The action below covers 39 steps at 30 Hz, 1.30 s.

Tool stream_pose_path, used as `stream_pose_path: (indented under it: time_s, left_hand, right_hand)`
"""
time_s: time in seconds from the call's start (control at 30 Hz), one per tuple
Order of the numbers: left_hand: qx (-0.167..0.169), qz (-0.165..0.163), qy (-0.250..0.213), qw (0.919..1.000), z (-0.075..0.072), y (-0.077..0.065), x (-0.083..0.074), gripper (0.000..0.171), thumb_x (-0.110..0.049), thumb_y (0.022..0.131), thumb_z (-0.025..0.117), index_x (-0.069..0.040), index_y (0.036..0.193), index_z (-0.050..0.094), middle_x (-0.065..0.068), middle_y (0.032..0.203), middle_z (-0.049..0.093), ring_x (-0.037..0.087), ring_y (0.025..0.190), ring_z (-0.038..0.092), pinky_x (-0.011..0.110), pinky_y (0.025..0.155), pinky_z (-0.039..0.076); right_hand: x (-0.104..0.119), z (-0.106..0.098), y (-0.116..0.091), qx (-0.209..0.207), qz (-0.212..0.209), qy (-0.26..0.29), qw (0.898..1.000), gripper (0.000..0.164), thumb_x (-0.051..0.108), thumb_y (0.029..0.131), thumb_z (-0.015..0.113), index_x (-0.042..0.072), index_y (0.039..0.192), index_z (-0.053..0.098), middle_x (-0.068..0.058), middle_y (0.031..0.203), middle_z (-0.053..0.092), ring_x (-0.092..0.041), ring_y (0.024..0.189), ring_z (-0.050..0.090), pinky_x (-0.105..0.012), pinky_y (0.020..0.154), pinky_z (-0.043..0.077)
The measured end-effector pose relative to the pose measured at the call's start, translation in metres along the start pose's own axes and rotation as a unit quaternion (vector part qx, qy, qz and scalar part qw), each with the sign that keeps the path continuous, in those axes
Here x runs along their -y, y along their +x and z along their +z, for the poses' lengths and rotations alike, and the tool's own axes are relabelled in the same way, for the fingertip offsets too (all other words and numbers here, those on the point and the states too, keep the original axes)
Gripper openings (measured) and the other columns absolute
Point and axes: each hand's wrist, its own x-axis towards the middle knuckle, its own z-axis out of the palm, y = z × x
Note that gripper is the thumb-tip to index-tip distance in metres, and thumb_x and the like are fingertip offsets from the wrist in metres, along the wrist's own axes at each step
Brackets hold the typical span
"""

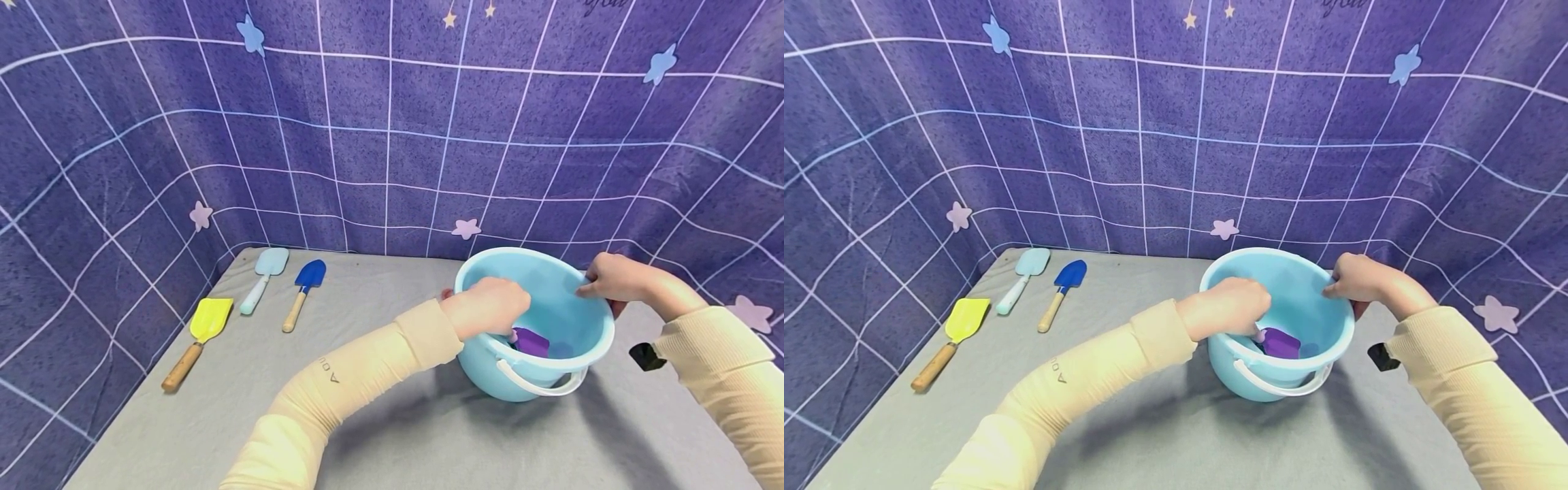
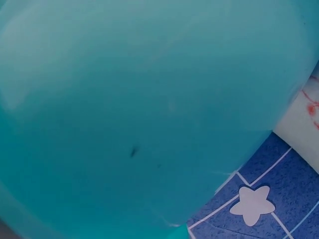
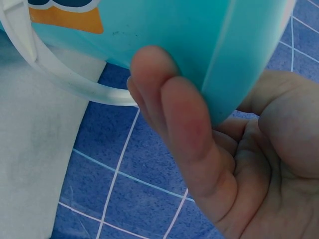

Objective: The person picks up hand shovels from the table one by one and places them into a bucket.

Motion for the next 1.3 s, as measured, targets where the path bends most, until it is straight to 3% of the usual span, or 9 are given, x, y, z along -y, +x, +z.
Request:
stream_pose_path:
  time_s: [0.37, 0.57, 0.73, 1.0, 1.3]
  left_hand:
    - [-0.011, 0.003, -0.017, 0.9998, -0.011, -0.014, 0.005, 0.030, -0.047, 0.076, 0.075, -0.021, 0.086, 0.063, -0.008, 0.081, 0.058, 0.010, 0.078, 0.054, 0.033, 0.070, 0.049]
    - [-0.064, 0.032, 0.020, 0.9973, -0.017, -0.027, 0.012, 0.018, -0.038, 0.084, 0.068, -0.020, 0.083, 0.066, -0.007, 0.082, 0.061, 0.012, 0.082, 0.058, 0.032, 0.072, 0.048]
    - [-0.103, 0.050, 0.056, 0.9918, -0.021, -0.038, 0.018, 0.019, -0.032, 0.088, 0.063, -0.017, 0.098, 0.067, -0.004, 0.093, 0.061, 0.014, 0.091, 0.059, 0.031, 0.079, 0.047]
    - [-0.151, 0.013, 0.051, 0.9871, -0.021, -0.057, 0.028, 0.030, -0.038, 0.091, 0.058, -0.016, 0.113, 0.059, -0.005, 0.099, 0.056, 0.014, 0.094, 0.051, 0.030, 0.078, 0.041]
    - [-0.234, -0.018, 0.031, 0.9715, -0.005, -0.078, 0.049, 0.030, -0.035, 0.092, 0.056, -0.015, 0.115, 0.058, -0.003, 0.105, 0.056, 0.016, 0.095, 0.050, 0.028, 0.075, 0.036]
  right_hand:
    - [0.000, 0.001, 0.000, -0.003, 0.000, -0.006, 1.000, 0.022, 0.016, 0.089, 0.061, -0.005, 0.086, 0.067, -0.004, 0.063, 0.065, -0.017, 0.051, 0.064, -0.031, 0.050, 0.054]
    - [-0.001, 0.001, 0.001, -0.003, 0.002, -0.009, 1.000, 0.023, 0.017, 0.089, 0.062, -0.005, 0.084, 0.067, -0.004, 0.062, 0.065, -0.017, 0.051, 0.064, -0.031, 0.050, 0.054]
    - [-0.001, 0.001, 0.001, -0.002, 0.003, -0.005, 1.000, 0.022, 0.016, 0.089, 0.061, -0.005, 0.085, 0.066, -0.004, 0.063, 0.065, -0.018, 0.051, 0.065, -0.031, 0.050, 0.054]
    - [-0.001, 0.002, 0.001, -0.007, 0.000, -0.001, 1.000, 0.022, 0.017, 0.088, 0.062, -0.004, 0.082, 0.067, -0.005, 0.062, 0.066, -0.018, 0.050, 0.065, -0.032, 0.050, 0.054]
    - [-0.001, 0.002, -0.001, -0.015, -0.004, -0.002, 1.000, 0.021, 0.016, 0.087, 0.062, -0.003, 0.079, 0.066, -0.005, 0.060, 0.065, -0.017, 0.048, 0.065, -0.032, 0.049, 0.053]
